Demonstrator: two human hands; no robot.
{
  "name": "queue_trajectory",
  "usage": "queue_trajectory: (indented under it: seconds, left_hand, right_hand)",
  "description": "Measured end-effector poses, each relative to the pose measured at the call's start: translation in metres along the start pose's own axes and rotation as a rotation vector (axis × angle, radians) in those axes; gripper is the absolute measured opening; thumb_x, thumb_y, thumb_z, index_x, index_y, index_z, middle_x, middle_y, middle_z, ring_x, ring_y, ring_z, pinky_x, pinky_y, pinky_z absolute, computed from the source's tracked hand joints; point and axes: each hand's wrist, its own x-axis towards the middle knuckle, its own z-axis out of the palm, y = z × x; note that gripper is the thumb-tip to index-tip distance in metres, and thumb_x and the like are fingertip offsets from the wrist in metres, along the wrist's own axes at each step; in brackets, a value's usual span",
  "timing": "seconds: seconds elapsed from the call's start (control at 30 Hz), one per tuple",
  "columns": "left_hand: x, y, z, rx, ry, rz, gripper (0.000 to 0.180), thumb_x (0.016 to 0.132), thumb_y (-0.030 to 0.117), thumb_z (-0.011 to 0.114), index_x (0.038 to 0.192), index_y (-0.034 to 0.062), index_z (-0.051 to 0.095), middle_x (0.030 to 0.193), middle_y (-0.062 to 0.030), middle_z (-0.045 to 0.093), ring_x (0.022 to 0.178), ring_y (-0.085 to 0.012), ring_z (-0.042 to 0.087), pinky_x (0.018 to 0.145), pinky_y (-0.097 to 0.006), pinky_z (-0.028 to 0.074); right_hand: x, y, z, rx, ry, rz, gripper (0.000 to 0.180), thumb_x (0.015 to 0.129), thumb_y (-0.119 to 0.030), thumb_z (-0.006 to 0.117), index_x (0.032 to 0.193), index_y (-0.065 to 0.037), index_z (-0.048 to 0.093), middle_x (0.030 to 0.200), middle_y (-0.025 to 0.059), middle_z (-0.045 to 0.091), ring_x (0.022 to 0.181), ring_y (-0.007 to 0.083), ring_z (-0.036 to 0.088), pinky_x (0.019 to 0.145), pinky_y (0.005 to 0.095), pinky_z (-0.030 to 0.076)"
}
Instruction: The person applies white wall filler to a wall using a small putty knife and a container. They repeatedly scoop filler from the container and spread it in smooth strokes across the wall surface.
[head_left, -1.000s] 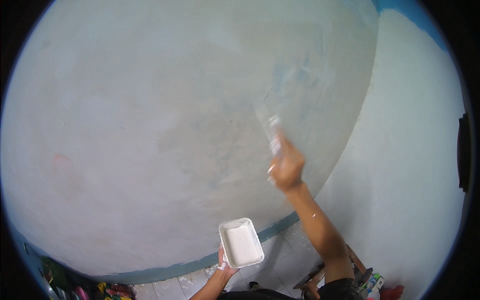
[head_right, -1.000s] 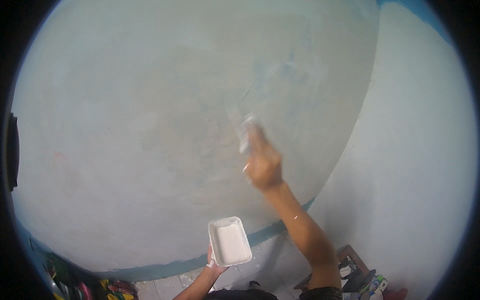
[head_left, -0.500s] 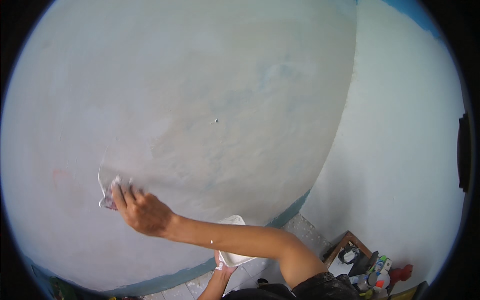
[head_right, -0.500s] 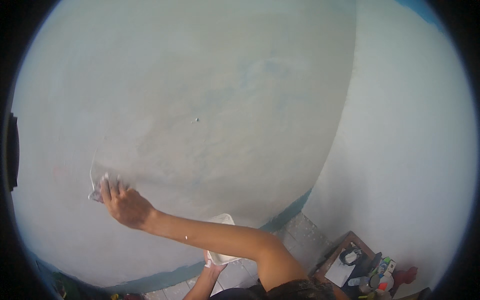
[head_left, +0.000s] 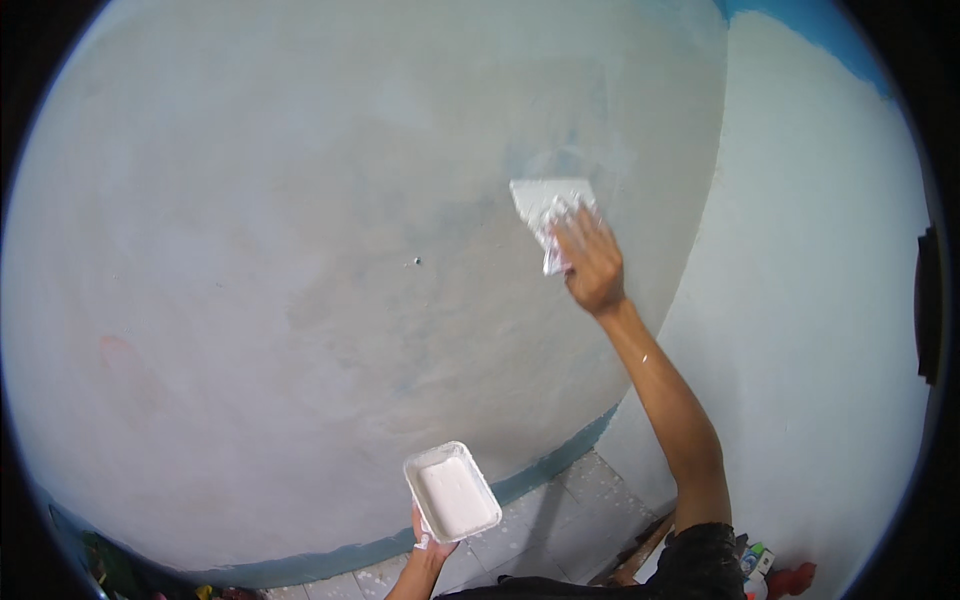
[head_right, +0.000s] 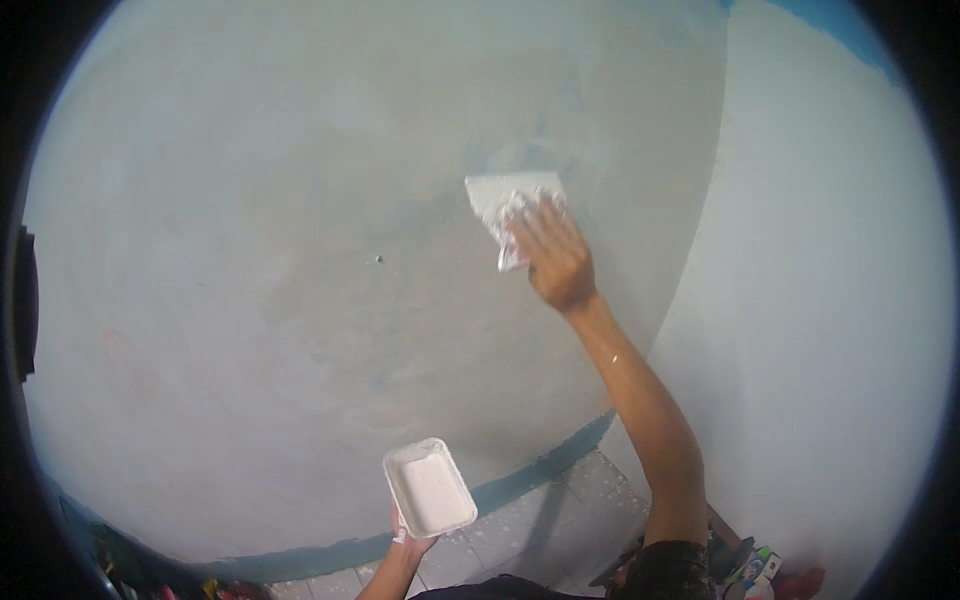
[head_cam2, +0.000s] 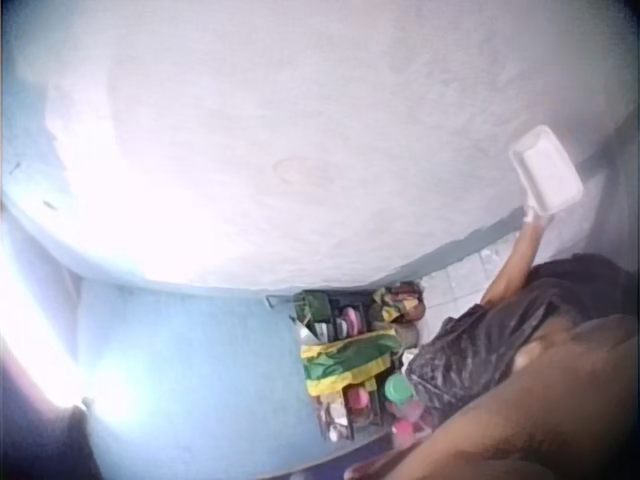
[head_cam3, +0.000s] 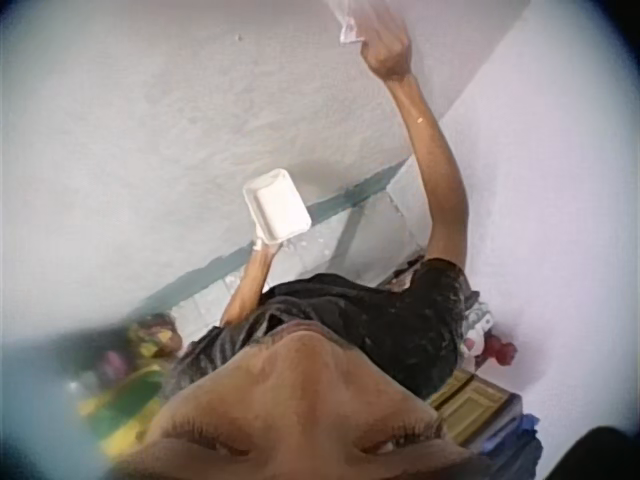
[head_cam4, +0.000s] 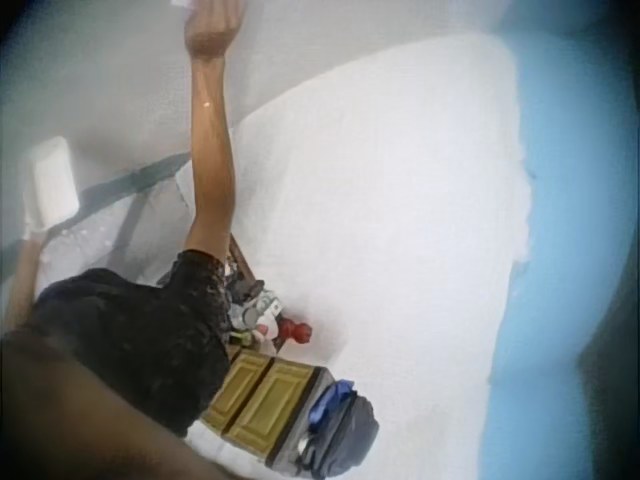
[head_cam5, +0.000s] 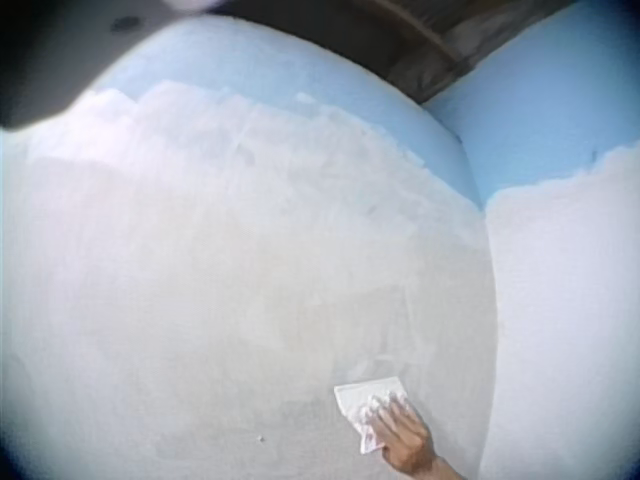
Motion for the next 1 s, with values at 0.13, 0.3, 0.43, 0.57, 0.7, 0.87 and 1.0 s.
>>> queue_trajectory:
  seconds: [0.13, 0.3, 0.43, 0.57, 0.7, 0.87, 1.0]
  left_hand:
    - [0.002, 0.004, -0.009, 0.003, 0.013, -0.012, 0.053, 0.100, 0.046, 0.036, 0.139, 0.0145, 0.050, 0.135, -0.0098, 0.059, 0.120, -0.0332, 0.059, 0.102, -0.056, 0.047]
    - [0.000, 0.009, -0.008, 0.040, 0.035, -0.020, 0.052, 0.100, 0.045, 0.036, 0.139, 0.0146, 0.051, 0.134, -0.0096, 0.059, 0.119, -0.0330, 0.060, 0.102, -0.056, 0.047]
    - [0.003, 0.015, -0.009, 0.045, 0.045, -0.029, 0.051, 0.100, 0.045, 0.037, 0.139, 0.0147, 0.051, 0.134, -0.0094, 0.059, 0.119, -0.0329, 0.060, 0.101, -0.056, 0.047]
    - [0.004, 0.016, -0.012, 0.037, 0.054, -0.054, 0.051, 0.100, 0.045, 0.037, 0.138, 0.0148, 0.051, 0.133, -0.0093, 0.059, 0.118, -0.0327, 0.060, 0.101, -0.055, 0.048]
    - [0.008, 0.020, -0.020, 0.031, 0.070, -0.084, 0.050, 0.100, 0.045, 0.037, 0.138, 0.0149, 0.052, 0.133, -0.0091, 0.060, 0.118, -0.0325, 0.060, 0.101, -0.055, 0.048]
    - [0.020, 0.031, -0.020, 0.043, 0.050, -0.147, 0.049, 0.100, 0.045, 0.037, 0.137, 0.0150, 0.052, 0.132, -0.0089, 0.060, 0.117, -0.0323, 0.061, 0.100, -0.055, 0.048]
    - [0.019, 0.041, -0.022, 0.033, 0.032, -0.210, 0.049, 0.100, 0.044, 0.037, 0.137, 0.0152, 0.052, 0.132, -0.0087, 0.060, 0.117, -0.0322, 0.061, 0.100, -0.055, 0.048]
  right_hand:
    - [0.021, 0.000, 0.029, 0.040, 0.007, 0.054, 0.051, 0.070, 0.004, 0.060, 0.120, 0.002, 0.065, 0.118, 0.0251, 0.064, 0.119, 0.0434, 0.057, 0.107, 0.0530, 0.042]
    - [-0.032, -0.030, 0.041, 0.179, -0.110, 0.076, 0.057, 0.065, 0.004, 0.059, 0.122, 0.003, 0.063, 0.116, 0.0257, 0.065, 0.116, 0.0426, 0.059, 0.104, 0.0490, 0.046]
    - [-0.045, -0.028, 0.011, 0.219, -0.032, 0.263, 0.044, 0.074, 0.004, 0.056, 0.116, 0.003, 0.064, 0.105, 0.0233, 0.068, 0.097, 0.0374, 0.068, 0.087, 0.0449, 0.054]
    - [0.011, 0.010, -0.004, 0.119, -0.030, 0.907, 0.013, 0.088, -0.005, 0.056, 0.091, 0.005, 0.064, 0.071, 0.0207, 0.065, 0.062, 0.0355, 0.065, 0.058, 0.0432, 0.050]
    - [0.035, 0.014, 0.065, -0.072, 0.067, 0.841, 0.014, 0.085, -0.010, 0.061, 0.089, 0.003, 0.064, 0.068, 0.0195, 0.065, 0.058, 0.0364, 0.062, 0.058, 0.0445, 0.049]
    - [0.078, -0.165, 0.132, 0.160, 0.105, 0.388, 0.062, 0.067, -0.006, 0.068, 0.127, 0.006, 0.057, 0.077, 0.0196, 0.067, 0.059, 0.0331, 0.063, 0.050, 0.0389, 0.048]
    - [0.091, -0.212, 0.106, 0.803, -0.081, 0.434, 0.038, 0.083, -0.007, 0.066, 0.116, 0.009, 0.059, 0.070, 0.0184, 0.064, 0.054, 0.0258, 0.062, 0.053, 0.0364, 0.051]
